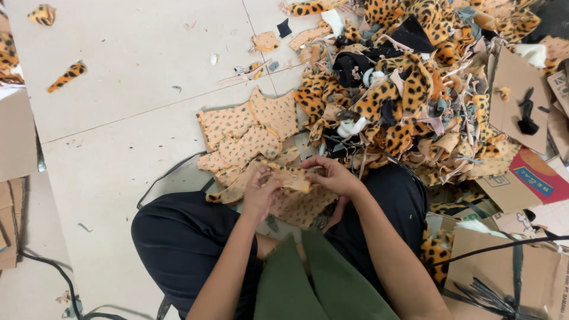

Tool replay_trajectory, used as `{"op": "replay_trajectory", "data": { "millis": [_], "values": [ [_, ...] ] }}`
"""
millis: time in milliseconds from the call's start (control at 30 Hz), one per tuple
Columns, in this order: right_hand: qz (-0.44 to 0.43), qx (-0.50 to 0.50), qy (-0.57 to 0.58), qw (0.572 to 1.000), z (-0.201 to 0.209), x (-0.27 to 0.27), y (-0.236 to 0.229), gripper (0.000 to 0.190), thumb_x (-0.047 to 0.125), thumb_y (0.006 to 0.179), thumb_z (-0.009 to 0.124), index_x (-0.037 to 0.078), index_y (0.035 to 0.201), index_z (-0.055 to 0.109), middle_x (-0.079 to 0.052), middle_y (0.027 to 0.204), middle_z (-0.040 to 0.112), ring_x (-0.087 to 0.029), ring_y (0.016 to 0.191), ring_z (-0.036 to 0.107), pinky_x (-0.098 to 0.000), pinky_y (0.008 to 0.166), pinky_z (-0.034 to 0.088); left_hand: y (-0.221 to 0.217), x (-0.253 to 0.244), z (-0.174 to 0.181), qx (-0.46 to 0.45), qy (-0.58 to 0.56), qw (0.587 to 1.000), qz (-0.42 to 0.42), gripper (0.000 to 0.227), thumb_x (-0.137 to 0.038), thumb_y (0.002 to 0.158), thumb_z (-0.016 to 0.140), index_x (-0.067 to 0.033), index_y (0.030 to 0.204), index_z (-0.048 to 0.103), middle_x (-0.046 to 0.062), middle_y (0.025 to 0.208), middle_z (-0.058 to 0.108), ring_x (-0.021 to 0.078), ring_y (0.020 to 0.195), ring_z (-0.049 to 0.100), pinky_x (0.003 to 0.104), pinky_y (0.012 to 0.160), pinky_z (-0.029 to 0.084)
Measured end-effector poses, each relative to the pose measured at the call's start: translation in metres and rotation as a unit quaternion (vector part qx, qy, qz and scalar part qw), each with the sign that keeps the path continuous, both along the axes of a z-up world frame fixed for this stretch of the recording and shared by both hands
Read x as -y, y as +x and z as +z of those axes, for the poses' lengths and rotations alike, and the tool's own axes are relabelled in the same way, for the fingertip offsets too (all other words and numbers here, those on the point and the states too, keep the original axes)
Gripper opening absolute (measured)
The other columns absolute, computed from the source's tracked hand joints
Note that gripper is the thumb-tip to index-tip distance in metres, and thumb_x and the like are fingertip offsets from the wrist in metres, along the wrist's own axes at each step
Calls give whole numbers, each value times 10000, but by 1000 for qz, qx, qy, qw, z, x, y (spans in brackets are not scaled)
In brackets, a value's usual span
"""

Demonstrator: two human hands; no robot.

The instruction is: Sorting through a pile of leopard-print fabric scraps on the floor

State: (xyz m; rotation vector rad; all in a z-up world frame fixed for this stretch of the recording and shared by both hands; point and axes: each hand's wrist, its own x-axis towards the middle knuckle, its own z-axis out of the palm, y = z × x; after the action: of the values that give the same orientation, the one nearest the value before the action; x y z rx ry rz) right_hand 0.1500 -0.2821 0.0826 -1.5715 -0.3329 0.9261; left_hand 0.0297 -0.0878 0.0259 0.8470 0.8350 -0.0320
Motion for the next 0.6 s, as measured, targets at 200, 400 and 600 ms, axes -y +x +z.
{"op": "replay_trajectory", "data": {
  "millis": [200,400,600],
  "values": [
    [90,29,-101,990,-7,-11,-19,271,40,868,778,77,1098,639,-131,957,709,-229,877,699,-388,810,591,-7,-29,27,-12,162,985,-52,194,-26,900,728,-19,1064,626,161,1149,616,286,908,679,362,686,665],
    [113,102,-162,975,32,-31,-27,151,40,967,658,24,1094,737,-216,1071,737,-389,1019,730,-503,868,586,15,-37,22,4,379,895,-234,128,-199,924,718,-294,948,801,-43,955,758,219,1022,707,395,849,578],
    [22,188,-166,968,-3,-34,-18,267,82,941,701,77,1209,705,-166,1153,733,-326,1024,736,-439,820,625,77,-39,19,53,424,862,-274,367,-57,937,529,-242,1137,775,71,1182,719,334,1203,633,429,945,571]
  ]
}}
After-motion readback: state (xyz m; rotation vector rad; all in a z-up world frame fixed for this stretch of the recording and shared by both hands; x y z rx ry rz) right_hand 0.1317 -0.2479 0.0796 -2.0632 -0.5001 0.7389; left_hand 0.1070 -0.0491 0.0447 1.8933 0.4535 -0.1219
